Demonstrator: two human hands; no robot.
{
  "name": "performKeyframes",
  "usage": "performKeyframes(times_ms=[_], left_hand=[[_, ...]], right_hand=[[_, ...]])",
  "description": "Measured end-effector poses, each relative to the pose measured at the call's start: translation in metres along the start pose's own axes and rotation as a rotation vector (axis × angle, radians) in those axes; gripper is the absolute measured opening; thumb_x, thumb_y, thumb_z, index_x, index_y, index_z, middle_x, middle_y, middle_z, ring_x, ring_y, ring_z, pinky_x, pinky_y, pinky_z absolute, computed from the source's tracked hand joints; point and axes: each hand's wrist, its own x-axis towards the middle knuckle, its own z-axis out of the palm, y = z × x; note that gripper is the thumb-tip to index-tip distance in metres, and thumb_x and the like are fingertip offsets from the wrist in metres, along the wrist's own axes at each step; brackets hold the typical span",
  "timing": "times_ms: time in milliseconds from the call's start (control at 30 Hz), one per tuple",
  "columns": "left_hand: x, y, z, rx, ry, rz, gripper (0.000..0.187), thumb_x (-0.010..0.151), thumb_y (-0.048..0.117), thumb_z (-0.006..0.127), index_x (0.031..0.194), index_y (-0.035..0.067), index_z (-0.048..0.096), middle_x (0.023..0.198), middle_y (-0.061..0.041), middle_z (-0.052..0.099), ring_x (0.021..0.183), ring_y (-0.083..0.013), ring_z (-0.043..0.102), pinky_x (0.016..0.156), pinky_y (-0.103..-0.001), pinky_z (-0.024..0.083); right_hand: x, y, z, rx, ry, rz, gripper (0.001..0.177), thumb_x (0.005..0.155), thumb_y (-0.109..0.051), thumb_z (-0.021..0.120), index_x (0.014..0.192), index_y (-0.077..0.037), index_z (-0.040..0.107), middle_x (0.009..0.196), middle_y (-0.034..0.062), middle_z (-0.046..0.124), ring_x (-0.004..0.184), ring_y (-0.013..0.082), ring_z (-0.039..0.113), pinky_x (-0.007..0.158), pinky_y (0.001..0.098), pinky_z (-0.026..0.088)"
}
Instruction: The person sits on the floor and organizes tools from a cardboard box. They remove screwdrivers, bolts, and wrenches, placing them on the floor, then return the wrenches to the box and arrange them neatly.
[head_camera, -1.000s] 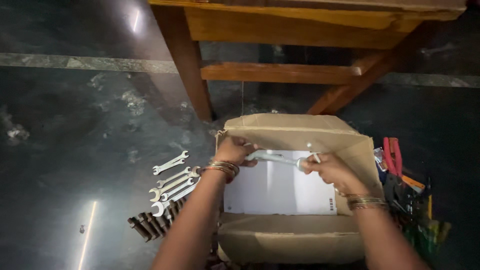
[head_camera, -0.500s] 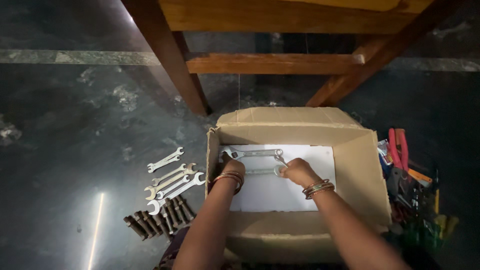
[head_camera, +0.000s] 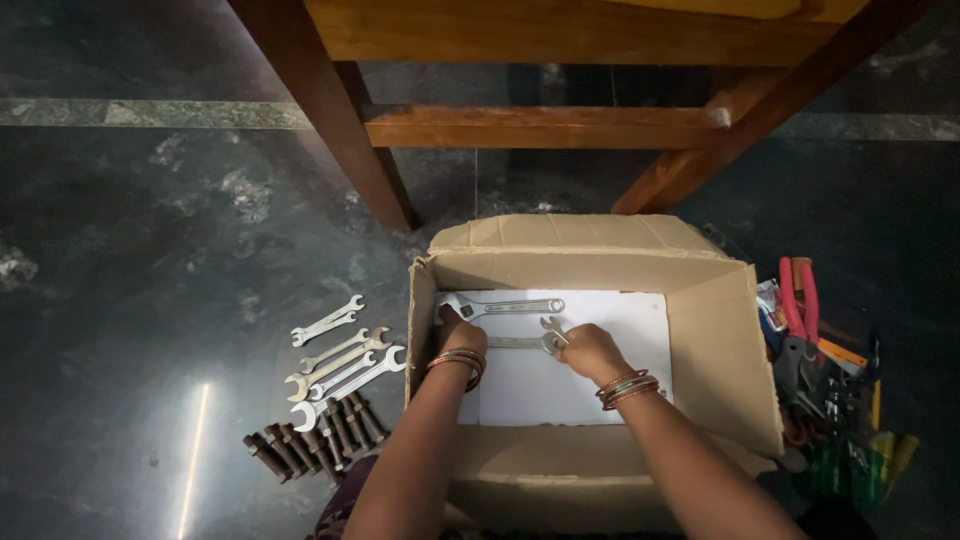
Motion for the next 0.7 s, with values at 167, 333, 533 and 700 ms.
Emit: performKeyframes(times_ms=[167,333,533,700], left_hand=[[-0.042,0.014,-0.035,-0.042,-0.015,0.013,0.067,0.091,0.011,0.055,0.151,0.007,0.026,0.145,-0.033,0.05,0.133,-0.0451,0.056,0.113,-0.05,0.044],[-0.046,0.015,-0.034,-0.104,-0.021,0.098,0.077,0.088,0.005,0.053,0.155,0.007,0.013,0.143,-0.034,0.047,0.132,-0.0447,0.052,0.112,-0.05,0.041],[-0.088,0.052,-0.086,0.076,-0.01,0.4,0.039,0.093,0.01,0.057,0.132,0.002,0.058,0.119,-0.028,0.069,0.111,-0.0406,0.068,0.095,-0.044,0.056],[-0.137,0.096,-0.199,-0.089,-0.156,0.528,0.026,0.091,0.018,0.064,0.114,0.009,0.074,0.094,-0.014,0.078,0.076,-0.0218,0.075,0.07,-0.036,0.061]], right_hand=[[-0.002,-0.005,0.0,-0.015,-0.012,0.043,0.022,0.083,-0.027,0.077,0.101,-0.014,0.08,0.091,0.013,0.078,0.09,0.027,0.075,0.087,0.0391,0.056],[-0.006,-0.008,-0.005,0.016,-0.033,0.045,0.022,0.085,-0.026,0.075,0.097,-0.007,0.078,0.087,0.0127,0.075,0.083,0.0263,0.072,0.078,0.0386,0.055],[-0.017,-0.006,-0.04,0.713,-0.187,0.154,0.03,0.089,-0.029,0.066,0.102,-0.003,0.075,0.089,0.0071,0.074,0.075,0.0193,0.068,0.061,0.0342,0.049],[-0.032,-0.017,-0.064,0.738,-0.251,0.061,0.032,0.09,-0.033,0.058,0.105,-0.012,0.076,0.093,0.0043,0.079,0.078,0.0149,0.071,0.065,0.0283,0.055]])
